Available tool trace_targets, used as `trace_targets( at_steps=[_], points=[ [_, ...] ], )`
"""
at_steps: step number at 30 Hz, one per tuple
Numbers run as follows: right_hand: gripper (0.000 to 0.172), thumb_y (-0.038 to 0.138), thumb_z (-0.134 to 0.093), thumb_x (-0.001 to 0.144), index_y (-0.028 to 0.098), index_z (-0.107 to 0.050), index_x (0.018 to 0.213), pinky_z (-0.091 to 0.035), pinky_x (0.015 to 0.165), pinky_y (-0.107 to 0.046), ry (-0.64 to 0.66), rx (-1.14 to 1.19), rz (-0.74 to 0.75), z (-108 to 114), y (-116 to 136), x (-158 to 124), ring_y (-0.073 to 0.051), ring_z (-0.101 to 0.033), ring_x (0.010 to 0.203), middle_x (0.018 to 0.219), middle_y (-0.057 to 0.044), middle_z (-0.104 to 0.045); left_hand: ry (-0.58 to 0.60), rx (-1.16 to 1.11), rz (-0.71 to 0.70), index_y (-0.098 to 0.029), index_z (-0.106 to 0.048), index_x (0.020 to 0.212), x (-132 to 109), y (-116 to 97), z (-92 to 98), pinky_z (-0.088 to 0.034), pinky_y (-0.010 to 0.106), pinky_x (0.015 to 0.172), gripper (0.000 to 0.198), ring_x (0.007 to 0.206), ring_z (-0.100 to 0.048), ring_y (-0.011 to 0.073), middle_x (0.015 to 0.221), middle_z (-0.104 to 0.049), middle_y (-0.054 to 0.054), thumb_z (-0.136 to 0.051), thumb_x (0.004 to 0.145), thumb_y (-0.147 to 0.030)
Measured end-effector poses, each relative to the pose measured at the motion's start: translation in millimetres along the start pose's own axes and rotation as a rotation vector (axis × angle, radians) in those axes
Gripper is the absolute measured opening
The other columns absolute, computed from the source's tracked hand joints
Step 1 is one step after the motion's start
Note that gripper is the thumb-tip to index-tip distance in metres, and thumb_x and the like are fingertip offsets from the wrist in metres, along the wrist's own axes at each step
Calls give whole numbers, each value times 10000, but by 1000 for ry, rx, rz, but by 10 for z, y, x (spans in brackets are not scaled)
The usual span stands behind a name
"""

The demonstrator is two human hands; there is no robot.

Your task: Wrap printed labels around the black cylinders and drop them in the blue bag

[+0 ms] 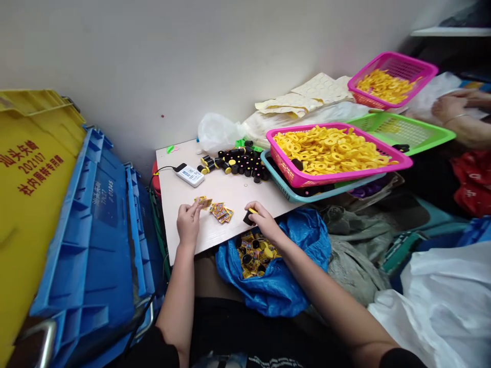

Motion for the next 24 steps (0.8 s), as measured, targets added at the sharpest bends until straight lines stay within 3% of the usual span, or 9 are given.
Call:
trace_targets(
  at_steps=[1, 3, 6, 8, 11, 16, 20, 22, 24],
  points=[
    [155, 346, -536, 705, 200, -550, 759, -366, 572, -254, 23, 40, -16, -30, 15, -20, -125, -434, 597, 641, 38, -471, -30, 52, -65, -210, -720, 1071, -34, -46, 3, -434, 263, 723, 281, 677, -535, 151, 704, -561, 33, -580, 844, -299],
    [318, 479, -544, 752, 189, -525, 624, -340, 530, -247, 77, 118, -60, -131, 60, -13, -106, -409, 534, 570, 36, -452, -35, 91, -150, -218, -706, 1108, -92, -122, -21, -414, 253, 698, 305, 612, -511, 146, 616, -534, 19, -543, 871, -319],
    [494, 647, -540, 734, 174, -567, 597, -303, 463, -244, 163, 216, -189, -356, 117, 102, -89, -377, 457, 495, 32, -458, 66, 62, -233, -253, -711, 1097, -135, -199, -106, -426, 272, 745, 289, 686, -573, 176, 687, -635, 48, -539, 869, -300],
    [501, 661, -595, 684, 163, -594, 635, -298, 444, -239, 197, 271, -242, -511, 146, 210, -86, -386, 438, 481, 30, -482, 114, 0, -256, -279, -707, 1098, -143, -214, -149, -444, 299, 809, 286, 802, -616, 200, 827, -692, 64, -540, 866, -295],
    [450, 598, -675, 620, 161, -569, 625, -349, 472, -241, 168, 295, -204, -660, 176, 366, -99, -453, 475, 517, 21, -524, 148, -119, -245, -300, -712, 1075, -160, -172, -168, -463, 320, 857, 270, 902, -635, 211, 893, -702, 59, -576, 842, -306],
    [363, 526, -650, 667, 183, -551, 601, -345, 519, -251, 11, 164, -176, -601, 109, 573, -122, -470, 533, 522, 26, -498, 160, -393, -98, -273, -723, 1038, -223, -61, -122, -515, 315, 780, 254, 767, -655, 174, 897, -718, 46, -613, 811, -304],
    [347, 491, -759, 580, 197, -575, 579, -319, 558, -259, -153, -156, -112, -413, 140, 659, -149, -462, 602, 519, 16, -468, 139, -505, -60, -248, -744, 958, -261, -159, -16, -500, 338, 860, 194, 888, -654, 192, 944, -716, 58, -618, 816, -286],
    [395, 586, -675, 656, 195, -628, 685, -327, 559, -261, -103, -228, -65, -395, 224, 610, -146, -459, 586, 544, 12, -486, 152, -514, -82, -248, -741, 981, -278, -257, 53, -465, 363, 935, 208, 988, -635, 211, 1007, -710, 67, -603, 827, -272],
    [523, 677, -490, 766, 180, -652, 767, -340, 548, -265, 100, -123, -68, -453, 316, 490, -134, -449, 540, 543, 11, -491, 171, -548, -101, -248, -708, 1087, -297, -352, 112, -418, 397, 1007, 282, 1099, -595, 236, 1122, -685, 77, -585, 836, -282]
  ],
)
Point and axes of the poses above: each hand's wrist, its own x-axis towards the middle knuckle, its own z-axis out of the back of the hand, y = z × x, the point moved 3 cm from there along x, towards the middle knuckle
